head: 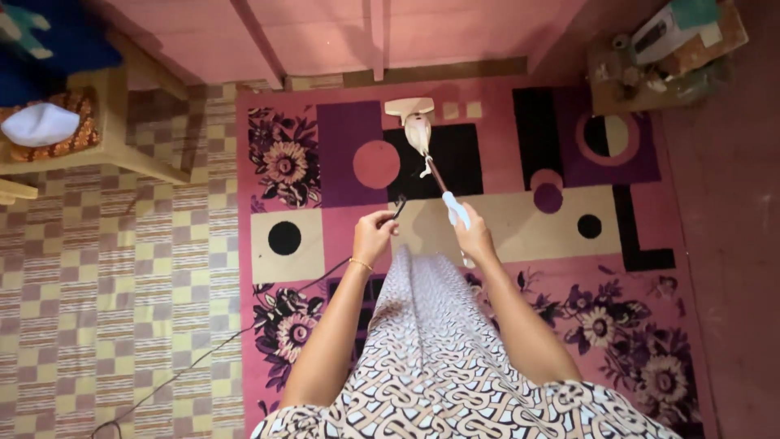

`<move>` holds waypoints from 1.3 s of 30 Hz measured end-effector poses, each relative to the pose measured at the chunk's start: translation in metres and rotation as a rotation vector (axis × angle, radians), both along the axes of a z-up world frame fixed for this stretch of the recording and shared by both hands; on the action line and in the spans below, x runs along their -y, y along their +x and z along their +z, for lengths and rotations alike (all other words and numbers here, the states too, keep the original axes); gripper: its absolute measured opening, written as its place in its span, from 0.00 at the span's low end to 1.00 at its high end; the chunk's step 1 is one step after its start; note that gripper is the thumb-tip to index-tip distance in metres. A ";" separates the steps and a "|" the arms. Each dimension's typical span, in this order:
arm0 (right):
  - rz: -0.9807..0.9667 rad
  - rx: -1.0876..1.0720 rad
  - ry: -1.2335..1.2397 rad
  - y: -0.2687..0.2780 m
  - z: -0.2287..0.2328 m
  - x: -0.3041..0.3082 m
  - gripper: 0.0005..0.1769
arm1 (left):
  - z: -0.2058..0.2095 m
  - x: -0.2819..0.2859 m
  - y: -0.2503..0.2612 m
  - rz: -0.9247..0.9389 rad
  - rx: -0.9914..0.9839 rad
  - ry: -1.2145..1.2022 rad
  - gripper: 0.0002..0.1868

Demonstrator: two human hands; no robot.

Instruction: The person vacuums a patterned rug by pushing a vacuum cleaner back and forth while managing the power cord by hand.

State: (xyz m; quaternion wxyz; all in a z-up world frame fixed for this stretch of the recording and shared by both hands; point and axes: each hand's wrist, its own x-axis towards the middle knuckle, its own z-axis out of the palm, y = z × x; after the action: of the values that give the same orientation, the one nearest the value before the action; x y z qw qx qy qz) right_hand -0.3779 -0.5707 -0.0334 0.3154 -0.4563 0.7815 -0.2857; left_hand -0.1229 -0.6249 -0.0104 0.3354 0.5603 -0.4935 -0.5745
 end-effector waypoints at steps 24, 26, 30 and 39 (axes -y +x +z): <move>-0.078 -0.035 0.102 0.069 0.033 -0.118 0.30 | 0.028 -0.039 0.023 -0.002 0.009 0.008 0.13; -0.075 -0.028 0.047 0.062 0.017 -0.084 0.29 | 0.026 -0.032 0.024 0.025 0.011 0.009 0.13; -0.021 -0.055 -0.059 0.032 -0.016 -0.015 0.28 | 0.018 -0.013 0.024 0.062 0.034 -0.001 0.13; 0.004 -0.032 -0.034 0.009 -0.006 0.093 0.28 | 0.006 0.017 0.010 0.121 0.019 0.024 0.12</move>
State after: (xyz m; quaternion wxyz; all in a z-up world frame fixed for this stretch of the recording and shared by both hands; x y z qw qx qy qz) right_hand -0.3686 -0.6637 -0.0399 0.2957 -0.4678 0.7805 -0.2908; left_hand -0.1127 -0.6424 -0.0045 0.3581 0.5986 -0.4550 -0.5536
